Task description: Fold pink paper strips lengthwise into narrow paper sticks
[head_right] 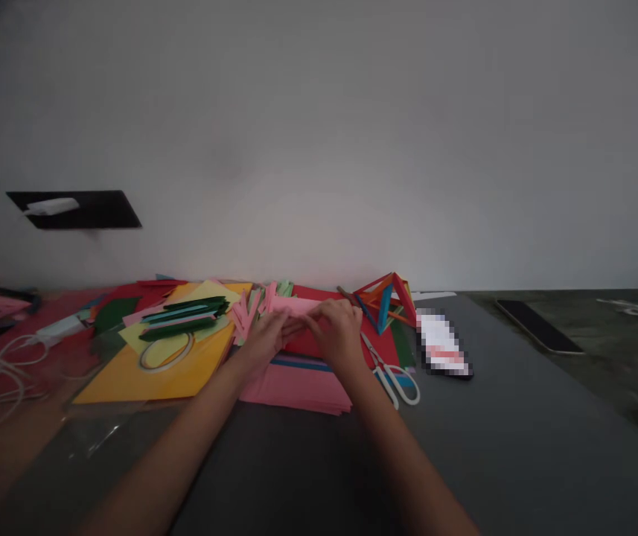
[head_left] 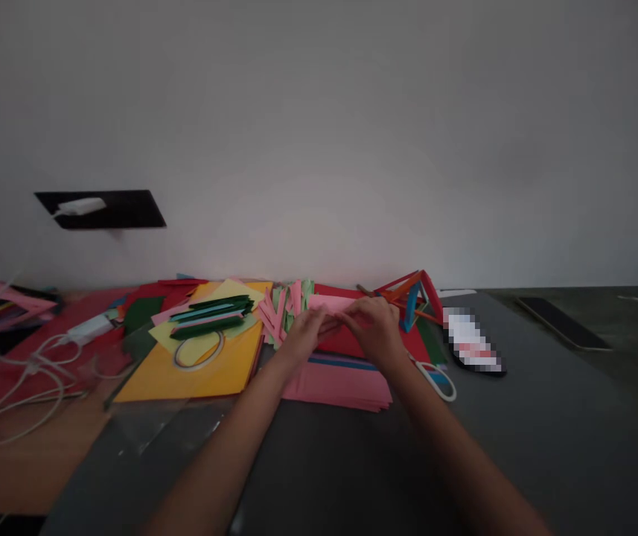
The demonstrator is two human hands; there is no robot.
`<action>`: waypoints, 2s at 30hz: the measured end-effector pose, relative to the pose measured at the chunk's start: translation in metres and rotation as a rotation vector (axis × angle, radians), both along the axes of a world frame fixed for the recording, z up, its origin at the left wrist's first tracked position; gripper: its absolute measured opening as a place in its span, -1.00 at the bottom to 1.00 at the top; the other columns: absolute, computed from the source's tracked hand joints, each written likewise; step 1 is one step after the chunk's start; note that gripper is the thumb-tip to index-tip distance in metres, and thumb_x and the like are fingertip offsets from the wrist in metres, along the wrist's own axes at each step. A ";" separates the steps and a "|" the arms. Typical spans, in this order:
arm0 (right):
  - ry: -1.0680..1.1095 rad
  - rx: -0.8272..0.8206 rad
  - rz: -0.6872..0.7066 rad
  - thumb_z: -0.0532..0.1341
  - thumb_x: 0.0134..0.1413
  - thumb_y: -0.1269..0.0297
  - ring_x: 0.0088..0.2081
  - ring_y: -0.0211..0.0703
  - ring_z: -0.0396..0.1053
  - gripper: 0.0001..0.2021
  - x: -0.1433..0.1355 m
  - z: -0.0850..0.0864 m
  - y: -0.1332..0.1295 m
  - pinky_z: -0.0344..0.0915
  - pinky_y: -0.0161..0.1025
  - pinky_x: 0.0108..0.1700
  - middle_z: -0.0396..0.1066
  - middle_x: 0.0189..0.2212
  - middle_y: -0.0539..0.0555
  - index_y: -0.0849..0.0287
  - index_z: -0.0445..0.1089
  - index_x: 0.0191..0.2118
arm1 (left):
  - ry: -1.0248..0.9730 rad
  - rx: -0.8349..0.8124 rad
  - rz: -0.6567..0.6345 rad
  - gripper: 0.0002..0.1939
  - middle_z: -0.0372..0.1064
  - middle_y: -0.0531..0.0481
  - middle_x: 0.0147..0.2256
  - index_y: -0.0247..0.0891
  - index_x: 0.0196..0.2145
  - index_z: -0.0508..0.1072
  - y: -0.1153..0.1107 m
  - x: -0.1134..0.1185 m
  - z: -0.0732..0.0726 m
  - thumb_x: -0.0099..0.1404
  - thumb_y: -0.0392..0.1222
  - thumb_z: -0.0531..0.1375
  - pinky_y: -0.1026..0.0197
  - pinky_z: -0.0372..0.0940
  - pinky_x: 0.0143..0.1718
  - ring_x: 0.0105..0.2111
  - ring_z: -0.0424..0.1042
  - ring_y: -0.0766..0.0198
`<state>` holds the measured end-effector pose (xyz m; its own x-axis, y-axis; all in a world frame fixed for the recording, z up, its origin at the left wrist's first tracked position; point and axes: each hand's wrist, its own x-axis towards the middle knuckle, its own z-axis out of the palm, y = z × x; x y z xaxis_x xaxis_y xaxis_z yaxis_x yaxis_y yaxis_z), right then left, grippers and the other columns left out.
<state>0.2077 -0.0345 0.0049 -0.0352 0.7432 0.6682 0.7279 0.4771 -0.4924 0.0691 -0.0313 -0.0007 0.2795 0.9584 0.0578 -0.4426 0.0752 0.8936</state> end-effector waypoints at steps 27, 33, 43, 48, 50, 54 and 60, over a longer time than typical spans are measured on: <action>-0.012 -0.006 -0.011 0.13 -0.04 0.15 -0.30 -0.12 0.23 -0.82 -0.004 0.006 -0.005 -0.08 -0.19 -0.24 0.39 -0.45 0.01 0.07 0.41 -0.51 | 0.081 0.073 -0.001 -0.67 0.44 -0.13 -0.29 -0.31 -0.26 0.41 0.000 0.002 -0.006 0.06 -0.06 0.16 0.06 0.20 -0.10 -0.15 0.34 0.09; -0.074 0.007 -0.044 0.11 -0.01 0.17 -0.31 -0.13 0.21 -0.81 -0.005 0.014 -0.010 -0.09 -0.18 -0.22 0.39 -0.44 0.00 0.07 0.42 -0.49 | -0.045 -0.009 -0.048 -0.65 0.45 -0.18 -0.33 -0.35 -0.31 0.42 0.000 0.003 0.002 0.10 0.01 0.09 0.04 0.18 -0.10 -0.15 0.34 0.07; -0.096 0.031 0.045 0.12 0.00 0.21 -0.30 -0.16 0.19 -0.85 -0.014 0.013 -0.017 -0.08 -0.20 -0.24 0.38 -0.40 -0.01 -0.01 0.42 -0.34 | -0.125 -0.120 -0.166 -0.68 0.43 -0.13 -0.31 -0.32 -0.29 0.41 -0.004 0.006 0.009 0.13 -0.08 0.00 0.10 0.19 -0.17 -0.19 0.35 0.11; -0.091 0.012 0.028 0.17 -0.07 0.21 -0.29 -0.16 0.18 -0.90 -0.014 0.014 -0.018 -0.09 -0.19 -0.22 0.37 -0.40 -0.02 0.01 0.43 -0.41 | -0.106 -0.104 -0.197 -0.67 0.43 -0.12 -0.32 -0.30 -0.27 0.42 -0.003 0.006 0.006 0.13 -0.08 -0.01 0.12 0.19 -0.21 -0.18 0.33 0.09; -0.111 0.008 0.042 0.18 -0.08 0.21 -0.29 -0.15 0.17 -0.90 -0.013 0.016 -0.018 -0.09 -0.19 -0.22 0.36 -0.40 -0.01 0.02 0.44 -0.42 | -0.110 -0.095 -0.189 -0.68 0.43 -0.12 -0.33 -0.30 -0.29 0.42 -0.003 0.007 0.006 0.12 -0.09 0.00 0.14 0.21 -0.24 -0.20 0.34 0.10; -0.171 0.018 0.093 0.17 -0.06 0.23 -0.27 -0.15 0.16 -0.90 -0.011 0.019 -0.020 -0.10 -0.18 -0.21 0.35 -0.38 0.00 0.02 0.43 -0.40 | -0.124 -0.135 -0.122 -0.71 0.43 -0.11 -0.40 -0.33 -0.39 0.42 -0.003 0.007 0.005 0.14 -0.12 -0.02 0.16 0.23 -0.29 -0.27 0.36 0.14; -0.227 0.013 0.044 0.13 -0.01 0.26 -0.26 -0.15 0.16 -0.90 -0.010 0.018 -0.019 -0.09 -0.19 -0.21 0.36 -0.35 0.00 0.04 0.39 -0.37 | -0.199 -0.162 -0.115 -0.78 0.41 -0.09 -0.37 -0.33 -0.37 0.40 -0.005 0.007 0.008 0.14 -0.13 0.06 0.19 0.24 -0.25 -0.28 0.37 0.21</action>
<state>0.1973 -0.0530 0.0229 -0.2180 0.7290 0.6489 0.7977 0.5161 -0.3119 0.0762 -0.0366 0.0078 0.3855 0.9223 -0.0292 -0.5884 0.2700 0.7621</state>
